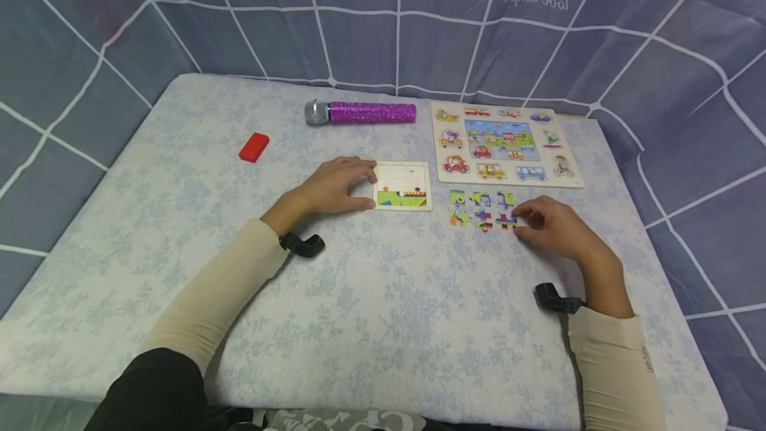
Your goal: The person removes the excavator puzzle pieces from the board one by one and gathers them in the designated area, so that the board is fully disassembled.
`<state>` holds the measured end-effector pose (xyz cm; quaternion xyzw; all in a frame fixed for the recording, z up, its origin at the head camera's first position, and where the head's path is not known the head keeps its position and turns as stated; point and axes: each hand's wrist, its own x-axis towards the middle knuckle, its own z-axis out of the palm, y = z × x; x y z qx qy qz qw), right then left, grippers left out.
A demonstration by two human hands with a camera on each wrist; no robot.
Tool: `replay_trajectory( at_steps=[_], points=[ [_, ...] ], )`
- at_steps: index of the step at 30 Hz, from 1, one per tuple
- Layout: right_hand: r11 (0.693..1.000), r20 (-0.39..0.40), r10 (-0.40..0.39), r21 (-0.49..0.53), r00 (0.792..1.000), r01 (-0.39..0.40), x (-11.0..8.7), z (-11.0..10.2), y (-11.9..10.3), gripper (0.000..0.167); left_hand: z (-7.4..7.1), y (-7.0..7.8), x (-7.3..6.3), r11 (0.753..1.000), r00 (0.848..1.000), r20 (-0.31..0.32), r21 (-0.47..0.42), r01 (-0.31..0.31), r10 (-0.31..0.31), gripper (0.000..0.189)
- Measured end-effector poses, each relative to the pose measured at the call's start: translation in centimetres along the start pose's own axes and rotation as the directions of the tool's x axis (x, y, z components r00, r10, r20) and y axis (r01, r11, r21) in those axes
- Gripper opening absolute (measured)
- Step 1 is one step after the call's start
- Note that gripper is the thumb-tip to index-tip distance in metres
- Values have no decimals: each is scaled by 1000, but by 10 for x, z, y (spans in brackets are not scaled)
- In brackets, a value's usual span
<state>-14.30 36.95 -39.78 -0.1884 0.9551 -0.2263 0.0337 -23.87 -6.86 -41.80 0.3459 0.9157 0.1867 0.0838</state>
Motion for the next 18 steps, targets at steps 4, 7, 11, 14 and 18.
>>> replay_trajectory(
  at_steps=[4,7,11,14,18],
  points=[
    [999,-20,31,24,999,-30,0,-4,-3,31,0,1,-1,1000,1000,-2,-6,0,0,45],
    [999,-53,16,39,998,-14,6,-4,-9,31,-1,2,-2,1000,1000,-2,-14,-5,5,45],
    [999,-57,-39,28,998,41,22,2,-25,30,-1,3,-1,1000,1000,5,-13,-7,7,46],
    [993,-28,-116,10,993,116,44,11,-45,27,-2,3,-1,1000,1000,2,-7,1,-1,45],
    [977,51,-215,7,975,215,83,29,-80,29,-2,2,-2,1000,1000,2,-9,-2,2,45]
  ],
)
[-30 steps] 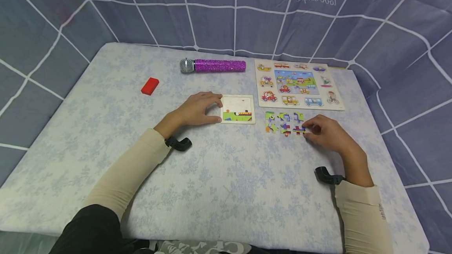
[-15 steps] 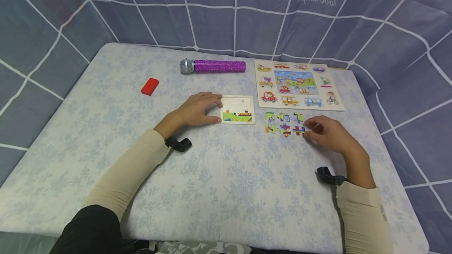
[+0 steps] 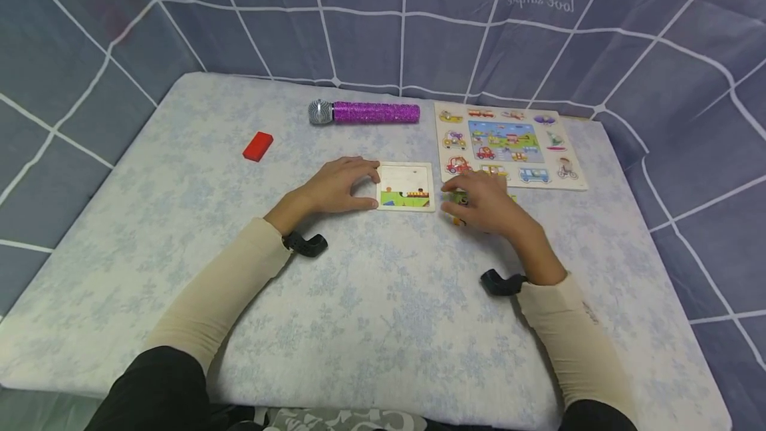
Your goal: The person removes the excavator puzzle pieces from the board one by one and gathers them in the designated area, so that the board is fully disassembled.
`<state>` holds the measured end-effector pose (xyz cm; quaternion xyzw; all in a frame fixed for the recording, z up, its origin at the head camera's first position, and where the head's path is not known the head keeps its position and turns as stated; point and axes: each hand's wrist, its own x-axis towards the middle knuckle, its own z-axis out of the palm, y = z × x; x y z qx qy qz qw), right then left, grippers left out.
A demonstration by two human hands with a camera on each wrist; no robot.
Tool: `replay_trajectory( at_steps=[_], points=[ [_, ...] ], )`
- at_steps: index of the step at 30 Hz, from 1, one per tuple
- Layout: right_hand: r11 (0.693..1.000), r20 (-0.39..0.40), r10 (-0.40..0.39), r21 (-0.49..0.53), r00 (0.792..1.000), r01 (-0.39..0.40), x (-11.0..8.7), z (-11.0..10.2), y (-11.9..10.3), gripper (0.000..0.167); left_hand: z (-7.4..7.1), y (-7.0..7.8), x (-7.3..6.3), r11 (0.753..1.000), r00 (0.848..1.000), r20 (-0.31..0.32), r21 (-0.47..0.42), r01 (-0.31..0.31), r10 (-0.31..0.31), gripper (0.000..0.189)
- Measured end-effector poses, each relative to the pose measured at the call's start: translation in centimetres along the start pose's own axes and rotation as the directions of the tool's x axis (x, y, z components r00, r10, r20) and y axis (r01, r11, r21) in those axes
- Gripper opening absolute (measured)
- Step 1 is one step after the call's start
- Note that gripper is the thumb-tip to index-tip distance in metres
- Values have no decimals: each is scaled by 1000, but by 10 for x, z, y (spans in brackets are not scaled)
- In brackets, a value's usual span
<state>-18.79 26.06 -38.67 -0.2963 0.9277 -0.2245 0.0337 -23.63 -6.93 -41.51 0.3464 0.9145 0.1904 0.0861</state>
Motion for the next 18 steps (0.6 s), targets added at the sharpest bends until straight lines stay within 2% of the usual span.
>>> replay_trajectory(
  at_steps=[4,7,12,18],
  points=[
    [998,116,-57,-2,992,57,47,15,-28,37,0,-1,0,1000,1000,-9,-6,-9,8,45],
    [998,193,-36,-43,981,45,71,24,-43,40,1,0,0,1000,1000,-13,-9,-13,12,45],
    [996,230,55,-80,972,-38,81,30,-50,38,3,2,0,1000,1000,3,-7,-6,6,46],
    [1000,198,13,-22,980,-9,80,31,-48,33,0,1,-2,1000,1000,-2,3,6,-6,46]
  ],
)
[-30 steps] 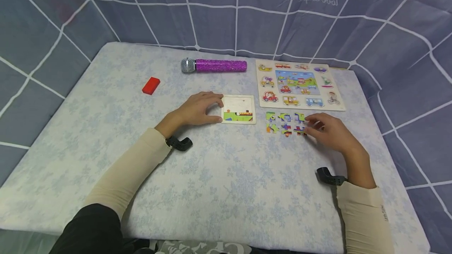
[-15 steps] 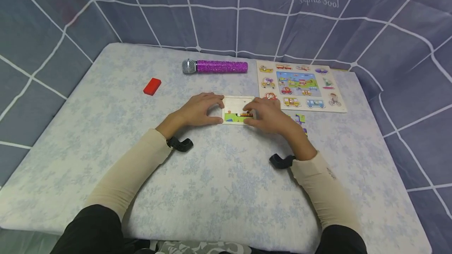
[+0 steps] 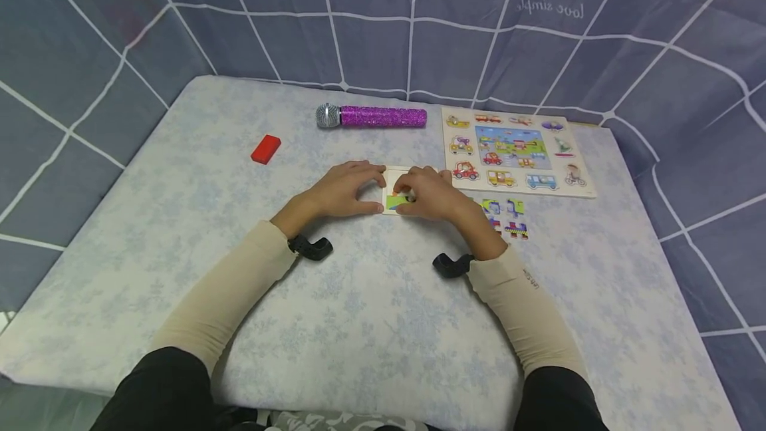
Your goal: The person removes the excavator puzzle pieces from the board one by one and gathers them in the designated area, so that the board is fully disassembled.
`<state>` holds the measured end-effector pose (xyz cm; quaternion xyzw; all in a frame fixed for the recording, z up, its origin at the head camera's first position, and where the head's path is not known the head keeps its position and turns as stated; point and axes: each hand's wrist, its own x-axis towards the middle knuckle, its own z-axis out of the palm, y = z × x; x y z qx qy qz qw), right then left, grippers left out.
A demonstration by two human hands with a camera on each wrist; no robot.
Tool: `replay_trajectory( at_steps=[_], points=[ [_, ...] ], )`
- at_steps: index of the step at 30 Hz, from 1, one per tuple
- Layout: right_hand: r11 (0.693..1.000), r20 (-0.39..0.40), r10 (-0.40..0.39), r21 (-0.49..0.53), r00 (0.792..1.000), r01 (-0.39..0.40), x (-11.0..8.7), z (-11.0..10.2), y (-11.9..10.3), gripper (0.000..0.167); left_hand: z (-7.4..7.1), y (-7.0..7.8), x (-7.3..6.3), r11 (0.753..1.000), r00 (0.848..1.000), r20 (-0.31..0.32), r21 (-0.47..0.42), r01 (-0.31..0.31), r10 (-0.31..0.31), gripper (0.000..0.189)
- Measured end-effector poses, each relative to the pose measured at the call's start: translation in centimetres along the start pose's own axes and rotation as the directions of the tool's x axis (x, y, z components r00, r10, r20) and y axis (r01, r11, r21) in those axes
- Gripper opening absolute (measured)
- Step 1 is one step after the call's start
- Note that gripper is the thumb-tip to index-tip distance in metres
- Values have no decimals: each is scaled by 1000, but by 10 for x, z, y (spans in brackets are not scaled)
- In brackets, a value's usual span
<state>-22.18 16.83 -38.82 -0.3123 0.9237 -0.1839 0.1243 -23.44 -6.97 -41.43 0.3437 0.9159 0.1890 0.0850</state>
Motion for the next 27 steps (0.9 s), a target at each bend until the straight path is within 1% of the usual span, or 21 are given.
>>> replay_trajectory(
  at_steps=[3,10,17,22,27],
  points=[
    [1000,0,-13,16,1000,13,0,0,1,33,1,-1,-1,1000,1000,0,-9,-2,2,47],
    [999,9,-6,44,1000,5,0,1,2,38,3,-3,0,1000,1000,-15,-8,-13,13,46],
    [997,-19,-50,62,999,51,0,2,5,35,3,-3,1,1000,1000,-11,-9,-11,11,46],
    [996,-36,-54,75,998,56,-1,1,3,35,3,-3,1,1000,1000,-10,-2,-14,14,46],
    [987,-26,-66,142,998,69,-2,0,2,36,2,-2,1,1000,1000,-12,-1,-14,14,46]
  ],
)
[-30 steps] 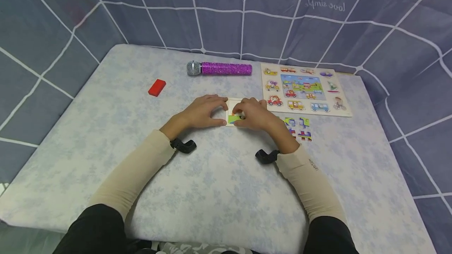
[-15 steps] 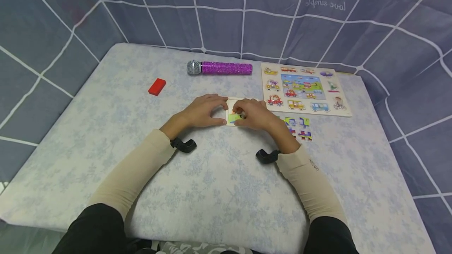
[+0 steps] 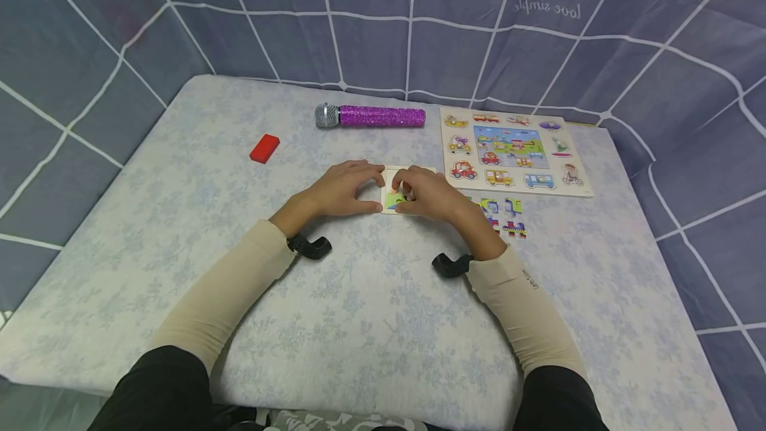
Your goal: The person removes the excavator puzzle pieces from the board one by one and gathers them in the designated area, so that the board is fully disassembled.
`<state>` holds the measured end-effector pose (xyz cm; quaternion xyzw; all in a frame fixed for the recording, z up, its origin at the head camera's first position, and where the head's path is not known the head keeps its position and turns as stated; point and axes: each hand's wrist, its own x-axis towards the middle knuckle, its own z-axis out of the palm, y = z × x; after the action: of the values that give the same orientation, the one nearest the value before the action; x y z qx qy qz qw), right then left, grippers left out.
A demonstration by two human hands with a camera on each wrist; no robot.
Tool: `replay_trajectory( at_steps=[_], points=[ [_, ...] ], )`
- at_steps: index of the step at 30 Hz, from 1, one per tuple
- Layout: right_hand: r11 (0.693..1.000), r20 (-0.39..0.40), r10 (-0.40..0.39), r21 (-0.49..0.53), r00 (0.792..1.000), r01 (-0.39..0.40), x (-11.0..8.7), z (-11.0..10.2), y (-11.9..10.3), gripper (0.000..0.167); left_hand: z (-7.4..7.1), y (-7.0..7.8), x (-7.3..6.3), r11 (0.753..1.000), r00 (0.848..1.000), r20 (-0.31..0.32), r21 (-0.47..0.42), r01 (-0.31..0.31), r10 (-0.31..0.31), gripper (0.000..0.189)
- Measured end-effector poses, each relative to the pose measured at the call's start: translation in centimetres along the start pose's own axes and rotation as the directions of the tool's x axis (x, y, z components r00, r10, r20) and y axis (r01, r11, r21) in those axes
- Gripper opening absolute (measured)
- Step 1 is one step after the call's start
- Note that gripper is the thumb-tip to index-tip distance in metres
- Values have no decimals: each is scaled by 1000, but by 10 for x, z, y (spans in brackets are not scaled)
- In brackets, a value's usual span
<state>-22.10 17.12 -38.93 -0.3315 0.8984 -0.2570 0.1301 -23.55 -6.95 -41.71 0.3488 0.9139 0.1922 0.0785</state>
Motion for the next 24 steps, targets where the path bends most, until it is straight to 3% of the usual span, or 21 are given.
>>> replay_trajectory(
  at_steps=[12,24],
  points=[
    [997,1,-69,24,998,69,-2,-2,4,27,-2,1,-2,1000,1000,-4,-5,-8,8,47],
    [992,-72,-107,-80,992,101,2,2,3,20,2,-2,-1,1000,1000,-8,5,-8,8,46]
  ],
)
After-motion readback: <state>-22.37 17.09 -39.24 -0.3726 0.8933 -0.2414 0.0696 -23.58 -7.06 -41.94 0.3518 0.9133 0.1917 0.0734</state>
